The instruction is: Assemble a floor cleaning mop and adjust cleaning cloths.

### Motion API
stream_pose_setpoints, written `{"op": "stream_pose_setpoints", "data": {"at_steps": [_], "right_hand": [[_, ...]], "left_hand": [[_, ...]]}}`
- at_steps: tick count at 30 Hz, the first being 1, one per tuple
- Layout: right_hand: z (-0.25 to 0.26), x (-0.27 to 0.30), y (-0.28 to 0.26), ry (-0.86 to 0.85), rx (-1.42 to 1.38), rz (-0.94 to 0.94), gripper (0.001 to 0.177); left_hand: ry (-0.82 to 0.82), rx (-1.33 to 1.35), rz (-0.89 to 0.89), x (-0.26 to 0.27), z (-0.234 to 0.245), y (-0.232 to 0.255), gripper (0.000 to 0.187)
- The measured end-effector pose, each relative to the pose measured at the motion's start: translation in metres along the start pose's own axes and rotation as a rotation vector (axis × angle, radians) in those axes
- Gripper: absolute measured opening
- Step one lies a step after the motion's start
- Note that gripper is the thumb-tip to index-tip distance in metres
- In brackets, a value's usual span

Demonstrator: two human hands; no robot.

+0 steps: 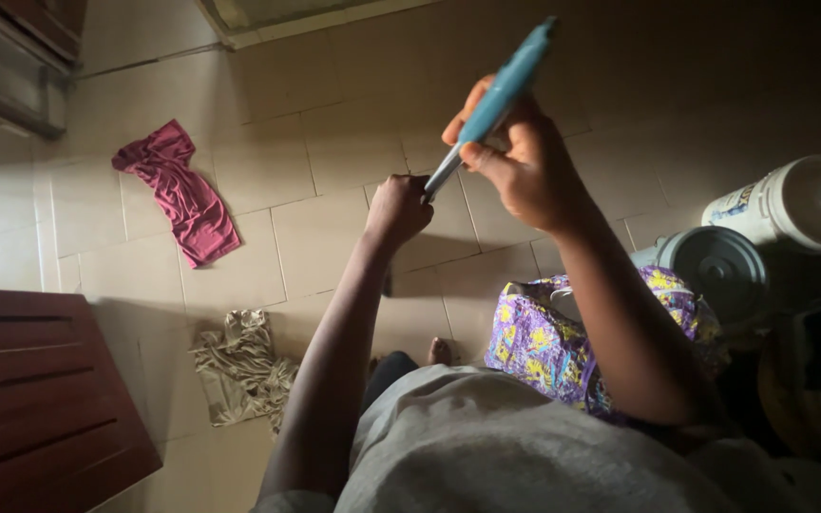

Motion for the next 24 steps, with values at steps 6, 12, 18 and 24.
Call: {"op": "stream_pose_setpoints", "data": {"at_steps": [6, 12, 18, 24], "right_hand": [[0.026, 0.007, -0.013, 0.02, 0.024, -0.007, 0.03], [0.042, 0.003, -0.034, -0.007, 0.04, 0.006, 0.03], [0.042, -0.014, -0.056, -0.058, 0.107, 0.024, 0.032], [0.032, -0.037, -0.048, -0.091, 0.321, 0.031, 0.028]], "left_hand": [[-0.001, -0.084, -0.046, -0.01, 0.009, 0.02, 0.015], [-0.099, 0.014, -0.06, -0.016, 0.021, 0.045, 0.022], [-0.157, 0.204, -0.022, -0.025, 0.012, 0.06, 0.029], [-0.151, 0.241, -0.046, -0.043, -0.019, 0.054, 0.025]]}}
Point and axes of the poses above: each hand's wrist, its own x-axis away from the middle knuckle, its own z-axis out of the back of the hand, y = z × x, the point moved 2 cm from there along -x, towards the middle knuckle, and after that the axes turned 2 degrees about -y, right-handed, at the moved point
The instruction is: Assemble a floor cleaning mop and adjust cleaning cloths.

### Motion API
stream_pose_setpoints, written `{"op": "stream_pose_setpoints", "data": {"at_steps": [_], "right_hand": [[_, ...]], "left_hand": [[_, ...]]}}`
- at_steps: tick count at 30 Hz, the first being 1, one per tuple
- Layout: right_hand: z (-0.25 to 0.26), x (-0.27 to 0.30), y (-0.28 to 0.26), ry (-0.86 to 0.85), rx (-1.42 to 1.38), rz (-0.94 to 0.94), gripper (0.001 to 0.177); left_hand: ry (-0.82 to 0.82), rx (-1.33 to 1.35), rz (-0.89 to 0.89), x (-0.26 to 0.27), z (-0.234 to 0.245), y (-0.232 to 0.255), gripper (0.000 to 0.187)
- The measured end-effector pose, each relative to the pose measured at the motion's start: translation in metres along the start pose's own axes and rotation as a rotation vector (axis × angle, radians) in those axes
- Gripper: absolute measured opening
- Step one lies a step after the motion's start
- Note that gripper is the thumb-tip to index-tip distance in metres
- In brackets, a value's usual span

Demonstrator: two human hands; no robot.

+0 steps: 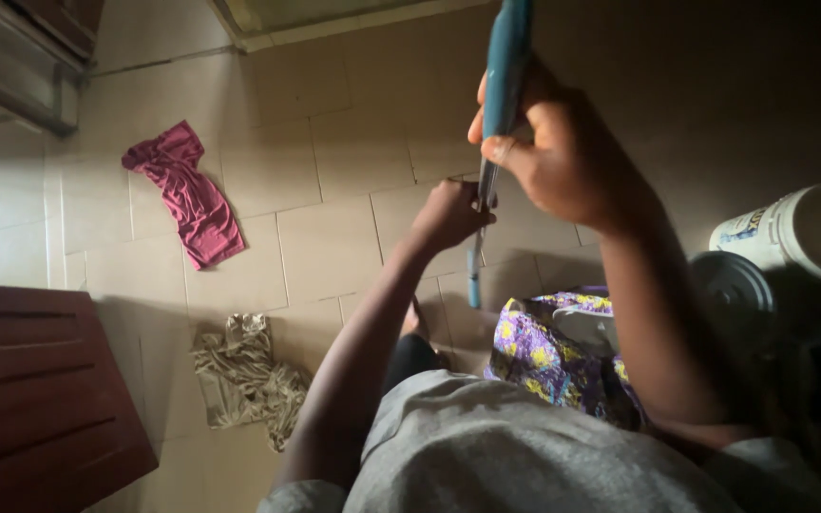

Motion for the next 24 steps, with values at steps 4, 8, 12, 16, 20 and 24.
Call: {"op": "stream_pose_setpoints", "data": {"at_steps": [4, 8, 12, 16, 20, 24], "right_hand": [[-0.01, -0.013, 0.028, 0.001, 0.036, -0.043, 0.027], [-0.012, -0.036, 0.044, 0.015, 0.208, 0.056, 0.026], [-0.009, -0.066, 0.06, 0.0, 0.06, -0.067, 0.032], [-0.004, -0.093, 0.072, 0.014, 0.021, 0.026, 0.033], [-0.003, -0.117, 0.076, 0.005, -0.178, -0.057, 0.026], [-0.009, -0.137, 0.087, 0.013, -0.267, -0.023, 0.027]], "left_hand": [[0.015, 0.11, -0.061, -0.019, -0.017, -0.023, 0.025], [0.031, 0.051, 0.064, -0.048, -0.014, -0.044, 0.02], [0.075, 0.069, 0.119, -0.065, 0.013, -0.055, 0.014], [0.08, 0.057, 0.056, -0.077, 0.055, -0.059, 0.016], [0.147, -0.031, 0.05, -0.089, 0.081, -0.079, 0.023], [0.116, -0.035, 0.193, -0.096, 0.104, -0.097, 0.013]]}}
Point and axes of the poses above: each hand's wrist, its own x-axis away from the middle knuckle, its own z-axis out of the back of the hand, y = z × x, the point moved 2 cm from there along -x, towards the middle knuckle, and after that the axes turned 2 degrees about -y, right-handed, at the moved point
